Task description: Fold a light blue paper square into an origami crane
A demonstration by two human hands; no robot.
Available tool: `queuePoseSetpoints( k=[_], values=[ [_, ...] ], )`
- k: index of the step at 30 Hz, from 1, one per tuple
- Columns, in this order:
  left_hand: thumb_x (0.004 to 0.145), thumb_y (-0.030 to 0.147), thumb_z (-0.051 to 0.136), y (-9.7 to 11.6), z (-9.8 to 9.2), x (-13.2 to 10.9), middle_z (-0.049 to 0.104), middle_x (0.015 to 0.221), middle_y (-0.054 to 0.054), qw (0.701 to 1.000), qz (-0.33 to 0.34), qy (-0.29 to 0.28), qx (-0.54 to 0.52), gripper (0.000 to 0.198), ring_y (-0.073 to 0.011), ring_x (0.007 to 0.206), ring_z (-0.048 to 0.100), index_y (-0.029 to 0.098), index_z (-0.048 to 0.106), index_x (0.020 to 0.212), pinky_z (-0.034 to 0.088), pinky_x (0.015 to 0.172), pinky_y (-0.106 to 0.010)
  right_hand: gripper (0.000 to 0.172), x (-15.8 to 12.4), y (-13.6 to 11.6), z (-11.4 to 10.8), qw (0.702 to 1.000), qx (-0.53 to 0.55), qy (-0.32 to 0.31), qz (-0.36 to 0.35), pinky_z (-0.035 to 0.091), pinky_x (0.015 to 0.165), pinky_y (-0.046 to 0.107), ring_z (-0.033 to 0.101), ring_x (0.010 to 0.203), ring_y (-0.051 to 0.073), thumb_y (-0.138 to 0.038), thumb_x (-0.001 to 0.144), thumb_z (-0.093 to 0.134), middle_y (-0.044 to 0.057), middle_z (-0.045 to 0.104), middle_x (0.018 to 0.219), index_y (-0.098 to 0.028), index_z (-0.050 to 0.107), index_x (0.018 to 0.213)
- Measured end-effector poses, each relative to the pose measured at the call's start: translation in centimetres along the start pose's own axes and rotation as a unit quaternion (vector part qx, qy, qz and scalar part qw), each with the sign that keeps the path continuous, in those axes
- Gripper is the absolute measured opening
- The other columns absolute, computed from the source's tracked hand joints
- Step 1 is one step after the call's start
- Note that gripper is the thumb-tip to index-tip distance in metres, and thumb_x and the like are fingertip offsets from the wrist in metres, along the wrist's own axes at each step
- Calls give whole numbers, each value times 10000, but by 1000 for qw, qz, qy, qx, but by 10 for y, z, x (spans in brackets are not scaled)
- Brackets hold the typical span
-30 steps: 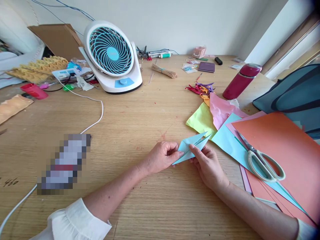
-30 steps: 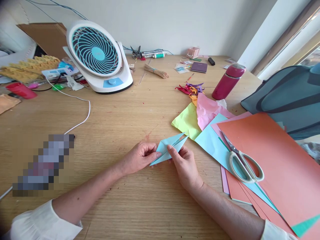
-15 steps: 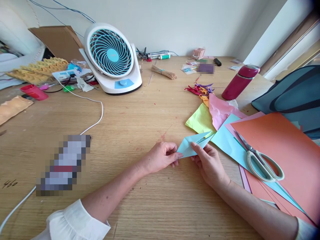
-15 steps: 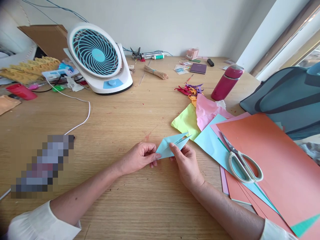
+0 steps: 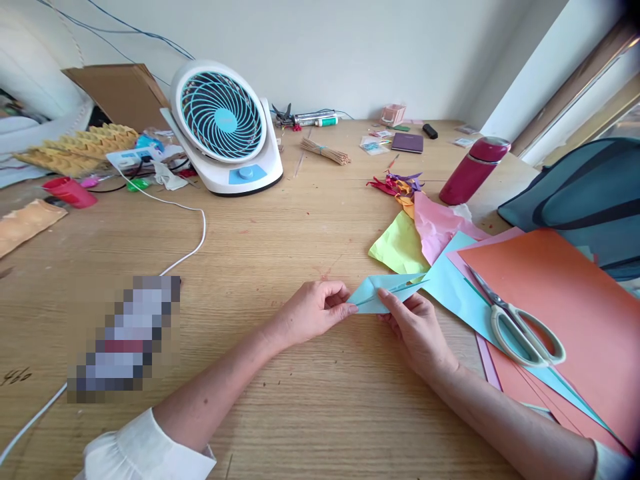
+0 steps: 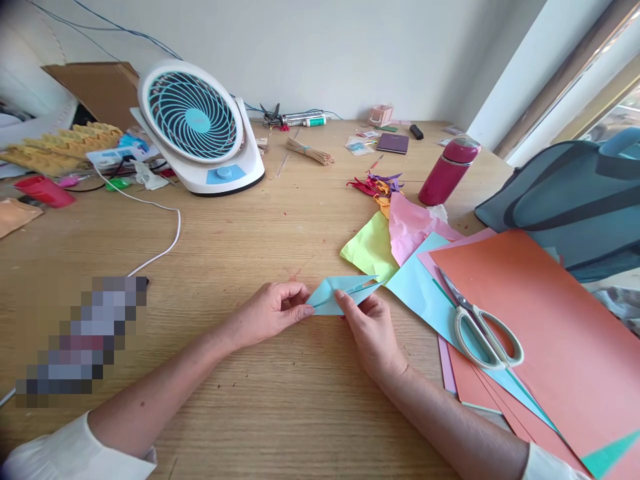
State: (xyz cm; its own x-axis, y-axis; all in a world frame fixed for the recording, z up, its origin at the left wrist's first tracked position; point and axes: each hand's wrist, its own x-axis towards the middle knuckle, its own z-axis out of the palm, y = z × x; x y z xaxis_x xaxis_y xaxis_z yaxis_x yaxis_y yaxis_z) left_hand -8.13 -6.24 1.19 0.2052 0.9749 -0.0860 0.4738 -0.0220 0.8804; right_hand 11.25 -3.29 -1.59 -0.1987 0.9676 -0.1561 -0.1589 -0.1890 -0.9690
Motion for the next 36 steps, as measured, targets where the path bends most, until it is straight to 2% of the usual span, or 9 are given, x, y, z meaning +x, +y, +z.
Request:
queuePoseSetpoints(
  k=[4, 9, 14, 21, 25, 28, 30, 33, 36],
  values=[
    [875, 444, 648, 4, 12, -1, 497, 667, 51, 997, 13, 28, -65, 293, -86, 594, 429, 163, 613, 798, 336, 532, -200, 300, -7, 0, 5, 995, -40, -84, -30, 489, 716, 344, 592, 694, 193, -512, 730, 791, 26, 687, 714, -223, 712, 711],
    [824, 448, 709, 2, 17, 0, 372, 612, 75, 995, 20, 57, -83, 408, -65, 548, 326, 166, 467, 655, 261, 491, -195, 309, -7, 0, 6, 996, -32, -81, -37, 487, 705, 329, 574, 703, 182, -501, 721, 797, 14, 654, 728, -221, 669, 732],
    [848, 459, 674, 2, 15, -1, 464, 652, 55, 995, 8, 11, -103, 326, -79, 586, 406, 153, 593, 771, 310, 524, -201, 346, -5, -3, 3, 990, -61, -119, -49, 378, 594, 273, 436, 620, 135, -453, 762, 773, -30, 492, 634, -219, 544, 651],
    [852, 357, 638, 9, 10, -4, 465, 653, 57, 999, 4, 24, -33, 254, -88, 605, 427, 173, 518, 723, 316, 542, -202, 341, -6, -11, 3, 985, -84, -147, -16, 417, 680, 292, 518, 702, 169, -524, 765, 745, 1, 590, 708, -214, 608, 725],
    [810, 238, 634, 11, -1, -5, 489, 651, 63, 1000, -1, 25, 8, 195, -89, 603, 447, 184, 475, 710, 321, 535, -195, 354, -2, -9, -1, 983, -89, -158, -13, 370, 617, 271, 471, 649, 141, -540, 821, 697, -12, 551, 672, -202, 631, 741],
    [819, 208, 628, 10, -4, -5, 585, 722, 52, 1000, 1, 9, 21, 92, -106, 647, 535, 195, 537, 814, 384, 560, -198, 353, 1, -5, -4, 986, -78, -147, 10, 338, 570, 256, 440, 605, 119, -523, 801, 733, -28, 533, 641, -198, 615, 733],
    [838, 180, 617, 10, -3, -7, 658, 836, 24, 997, 32, 45, 49, 143, -133, 745, 610, 206, 567, 969, 459, 632, -221, 361, 3, -5, -5, 988, -68, -137, 25, 332, 558, 249, 449, 588, 110, -517, 776, 762, -28, 555, 638, -194, 606, 733],
    [876, 203, 633, 9, 2, -13, 687, 1087, -64, 952, 183, 167, 179, 305, -206, 1023, 632, 193, 537, 1166, 510, 865, -331, 391, 4, -8, -4, 992, -34, -104, 55, 320, 538, 235, 460, 552, 97, -519, 730, 800, -38, 548, 597, -189, 590, 737],
    [922, 230, 627, 9, 7, -21, 688, 1192, -78, 838, 356, 191, 366, 235, -249, 1178, 591, 189, 581, 1148, 428, 1043, -431, 426, 3, -14, -1, 992, 17, -78, 98, 319, 526, 219, 448, 522, 81, -509, 669, 841, -59, 515, 567, -189, 570, 741]
  ],
)
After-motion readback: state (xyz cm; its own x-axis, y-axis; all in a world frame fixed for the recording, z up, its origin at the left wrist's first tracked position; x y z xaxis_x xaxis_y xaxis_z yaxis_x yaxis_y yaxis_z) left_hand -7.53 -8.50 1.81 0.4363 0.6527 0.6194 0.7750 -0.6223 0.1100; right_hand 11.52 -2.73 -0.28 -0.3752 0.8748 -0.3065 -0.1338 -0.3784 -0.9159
